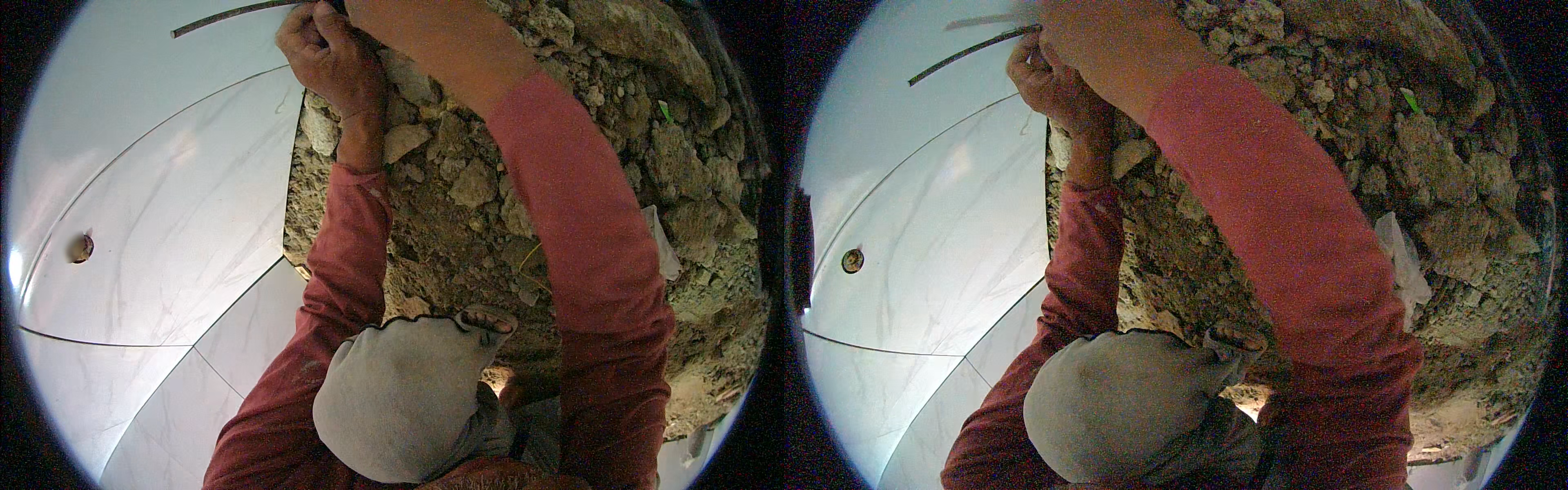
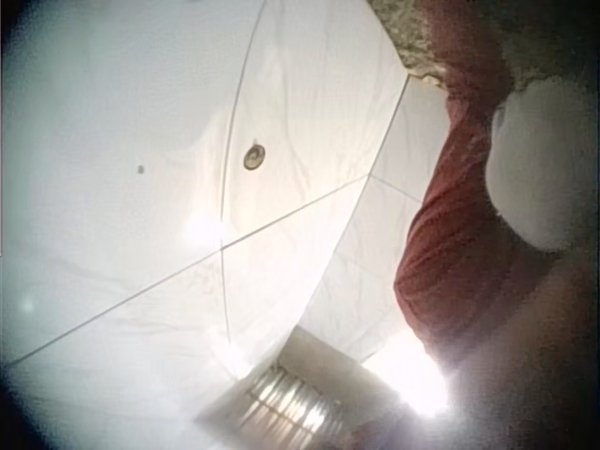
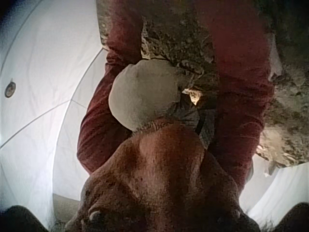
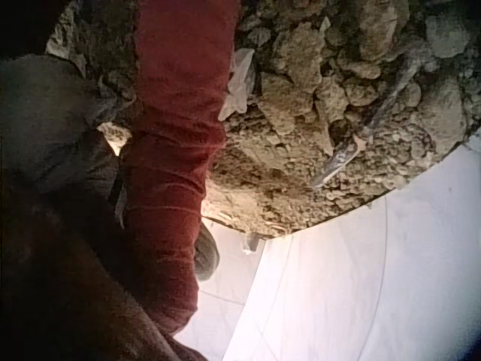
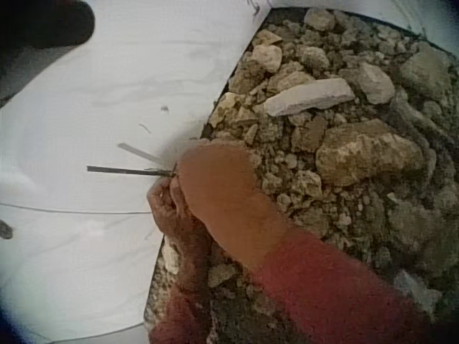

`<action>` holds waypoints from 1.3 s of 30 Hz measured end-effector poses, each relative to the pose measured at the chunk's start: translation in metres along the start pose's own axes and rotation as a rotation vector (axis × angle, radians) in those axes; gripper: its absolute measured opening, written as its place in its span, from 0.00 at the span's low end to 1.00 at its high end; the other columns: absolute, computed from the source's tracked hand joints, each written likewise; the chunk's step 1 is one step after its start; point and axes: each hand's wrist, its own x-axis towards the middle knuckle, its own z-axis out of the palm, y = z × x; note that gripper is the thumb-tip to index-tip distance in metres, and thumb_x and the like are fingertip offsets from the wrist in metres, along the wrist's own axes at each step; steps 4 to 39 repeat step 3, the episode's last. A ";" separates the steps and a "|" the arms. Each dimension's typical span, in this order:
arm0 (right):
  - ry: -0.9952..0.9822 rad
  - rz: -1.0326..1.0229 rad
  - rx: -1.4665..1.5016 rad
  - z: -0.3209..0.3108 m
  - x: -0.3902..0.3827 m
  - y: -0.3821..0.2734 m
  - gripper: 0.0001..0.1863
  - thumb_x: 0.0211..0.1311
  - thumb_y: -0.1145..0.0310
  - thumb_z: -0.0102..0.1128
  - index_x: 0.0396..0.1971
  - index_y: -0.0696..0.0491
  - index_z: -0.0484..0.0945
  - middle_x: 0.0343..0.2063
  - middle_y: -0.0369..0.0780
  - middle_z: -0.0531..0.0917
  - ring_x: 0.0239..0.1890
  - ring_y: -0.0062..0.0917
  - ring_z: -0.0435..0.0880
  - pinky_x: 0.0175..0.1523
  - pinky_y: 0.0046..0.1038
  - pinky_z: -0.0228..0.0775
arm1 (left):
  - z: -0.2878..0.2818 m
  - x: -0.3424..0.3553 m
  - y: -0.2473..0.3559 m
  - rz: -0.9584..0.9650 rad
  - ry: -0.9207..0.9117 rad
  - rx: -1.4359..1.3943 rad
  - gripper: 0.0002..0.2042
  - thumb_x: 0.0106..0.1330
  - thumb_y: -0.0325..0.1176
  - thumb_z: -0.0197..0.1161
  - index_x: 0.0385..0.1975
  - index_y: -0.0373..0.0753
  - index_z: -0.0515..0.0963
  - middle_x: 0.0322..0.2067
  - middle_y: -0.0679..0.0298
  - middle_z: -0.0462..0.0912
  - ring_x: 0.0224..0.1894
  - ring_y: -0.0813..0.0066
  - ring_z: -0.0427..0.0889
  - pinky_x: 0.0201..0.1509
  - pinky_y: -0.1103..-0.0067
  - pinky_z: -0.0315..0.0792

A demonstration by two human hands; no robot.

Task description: The person uses a pencil to mark a point on the wall, threads a thin wire through a hole in a tile, and then uses a hammer and a nail to secure the wire to the wall while sitting on the floor.

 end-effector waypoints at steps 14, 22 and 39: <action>-0.045 0.002 -0.035 -0.004 0.000 0.005 0.12 0.51 0.56 0.69 0.28 0.48 0.89 0.30 0.40 0.89 0.37 0.36 0.90 0.41 0.38 0.81 | 0.001 0.002 -0.002 -0.104 -0.020 -0.016 0.26 0.66 0.51 0.71 0.52 0.37 0.75 0.47 0.55 0.83 0.48 0.63 0.85 0.55 0.69 0.77; -0.045 0.002 -0.035 -0.004 0.000 0.005 0.12 0.51 0.56 0.69 0.28 0.48 0.89 0.30 0.40 0.89 0.37 0.36 0.90 0.41 0.38 0.81 | 0.001 0.002 -0.002 -0.104 -0.020 -0.016 0.26 0.66 0.51 0.71 0.52 0.37 0.75 0.47 0.55 0.83 0.48 0.63 0.85 0.55 0.69 0.77; -0.045 0.002 -0.035 -0.004 0.000 0.005 0.12 0.51 0.56 0.69 0.28 0.48 0.89 0.30 0.40 0.89 0.37 0.36 0.90 0.41 0.38 0.81 | 0.001 0.002 -0.002 -0.104 -0.020 -0.016 0.26 0.66 0.51 0.71 0.52 0.37 0.75 0.47 0.55 0.83 0.48 0.63 0.85 0.55 0.69 0.77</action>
